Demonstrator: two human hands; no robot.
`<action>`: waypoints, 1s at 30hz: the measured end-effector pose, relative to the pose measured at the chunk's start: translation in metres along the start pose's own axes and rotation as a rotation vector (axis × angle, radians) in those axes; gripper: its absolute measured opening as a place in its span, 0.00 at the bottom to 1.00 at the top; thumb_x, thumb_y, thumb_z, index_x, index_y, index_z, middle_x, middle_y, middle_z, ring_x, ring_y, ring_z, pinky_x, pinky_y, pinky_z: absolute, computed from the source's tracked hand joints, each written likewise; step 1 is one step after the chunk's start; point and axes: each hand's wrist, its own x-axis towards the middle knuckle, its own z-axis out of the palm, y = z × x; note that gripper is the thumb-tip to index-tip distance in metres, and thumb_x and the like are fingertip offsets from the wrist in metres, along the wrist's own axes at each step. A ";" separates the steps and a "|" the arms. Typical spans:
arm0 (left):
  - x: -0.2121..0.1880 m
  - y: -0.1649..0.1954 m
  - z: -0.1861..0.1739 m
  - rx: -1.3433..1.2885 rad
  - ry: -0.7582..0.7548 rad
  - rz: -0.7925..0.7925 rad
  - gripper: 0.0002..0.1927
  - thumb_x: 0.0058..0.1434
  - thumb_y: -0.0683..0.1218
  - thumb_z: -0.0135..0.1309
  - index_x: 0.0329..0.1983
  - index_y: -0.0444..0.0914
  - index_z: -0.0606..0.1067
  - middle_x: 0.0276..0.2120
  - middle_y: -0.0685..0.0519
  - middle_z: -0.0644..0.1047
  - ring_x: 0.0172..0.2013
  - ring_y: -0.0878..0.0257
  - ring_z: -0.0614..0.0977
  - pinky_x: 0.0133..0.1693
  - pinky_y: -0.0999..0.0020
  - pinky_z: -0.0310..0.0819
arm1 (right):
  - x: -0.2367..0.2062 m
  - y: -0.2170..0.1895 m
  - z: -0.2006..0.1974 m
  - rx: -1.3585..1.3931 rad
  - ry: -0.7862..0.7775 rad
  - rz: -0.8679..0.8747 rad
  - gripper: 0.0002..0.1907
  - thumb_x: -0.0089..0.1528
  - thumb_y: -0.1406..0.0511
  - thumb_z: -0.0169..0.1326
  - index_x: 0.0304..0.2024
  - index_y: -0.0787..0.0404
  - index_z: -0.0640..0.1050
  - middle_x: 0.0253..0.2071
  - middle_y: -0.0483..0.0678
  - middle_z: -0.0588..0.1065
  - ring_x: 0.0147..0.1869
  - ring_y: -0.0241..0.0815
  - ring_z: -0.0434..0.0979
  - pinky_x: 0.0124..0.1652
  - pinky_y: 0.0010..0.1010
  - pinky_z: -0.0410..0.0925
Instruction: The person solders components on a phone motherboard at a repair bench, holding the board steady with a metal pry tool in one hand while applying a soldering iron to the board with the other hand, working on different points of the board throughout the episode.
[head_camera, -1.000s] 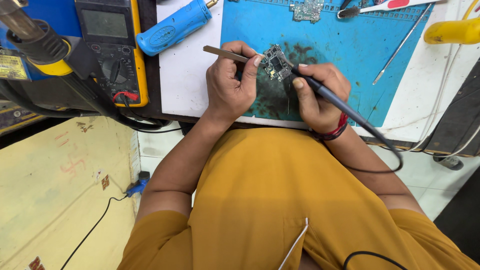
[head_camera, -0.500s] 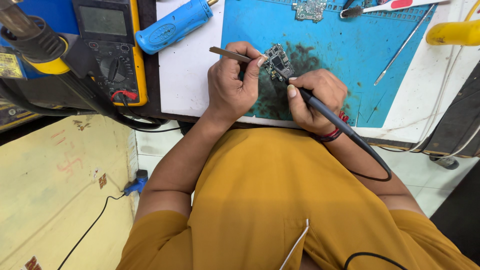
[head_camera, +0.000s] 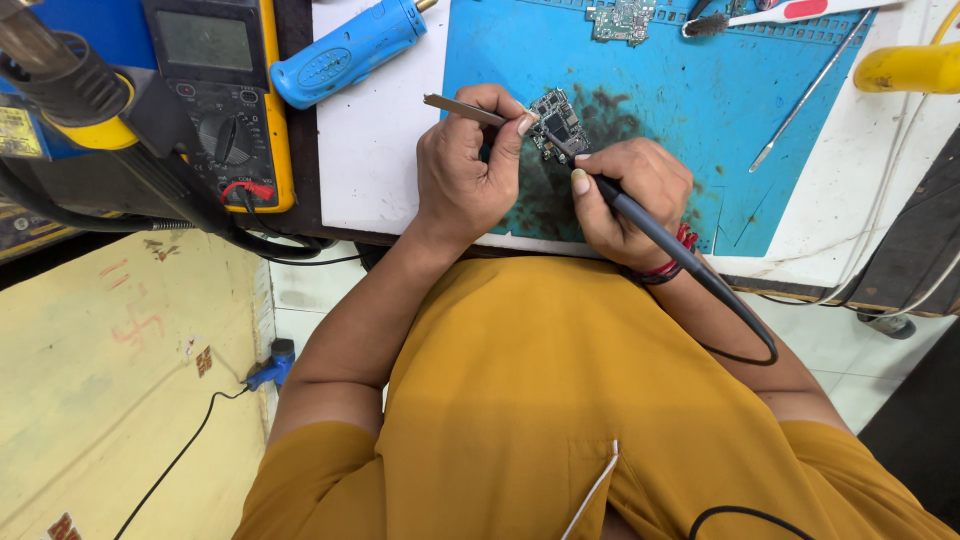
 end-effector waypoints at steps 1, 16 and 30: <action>0.000 0.000 0.000 -0.002 0.003 0.009 0.06 0.72 0.40 0.58 0.45 0.37 0.71 0.31 0.54 0.79 0.29 0.66 0.82 0.32 0.71 0.75 | 0.000 0.000 0.000 0.003 0.001 -0.001 0.07 0.62 0.76 0.61 0.40 0.65 0.76 0.35 0.54 0.78 0.35 0.51 0.79 0.37 0.36 0.70; 0.000 0.000 0.000 -0.004 -0.009 -0.005 0.06 0.72 0.40 0.57 0.44 0.36 0.71 0.30 0.54 0.79 0.28 0.66 0.82 0.32 0.72 0.75 | -0.001 0.000 0.000 -0.003 -0.004 -0.001 0.07 0.62 0.75 0.62 0.40 0.65 0.77 0.36 0.54 0.78 0.35 0.51 0.79 0.37 0.37 0.69; -0.001 0.001 0.000 0.008 0.004 0.010 0.06 0.72 0.40 0.57 0.45 0.36 0.71 0.32 0.53 0.79 0.29 0.65 0.82 0.33 0.72 0.76 | 0.000 0.000 0.000 -0.004 -0.005 0.004 0.08 0.61 0.75 0.63 0.40 0.65 0.76 0.35 0.54 0.78 0.34 0.51 0.79 0.36 0.36 0.70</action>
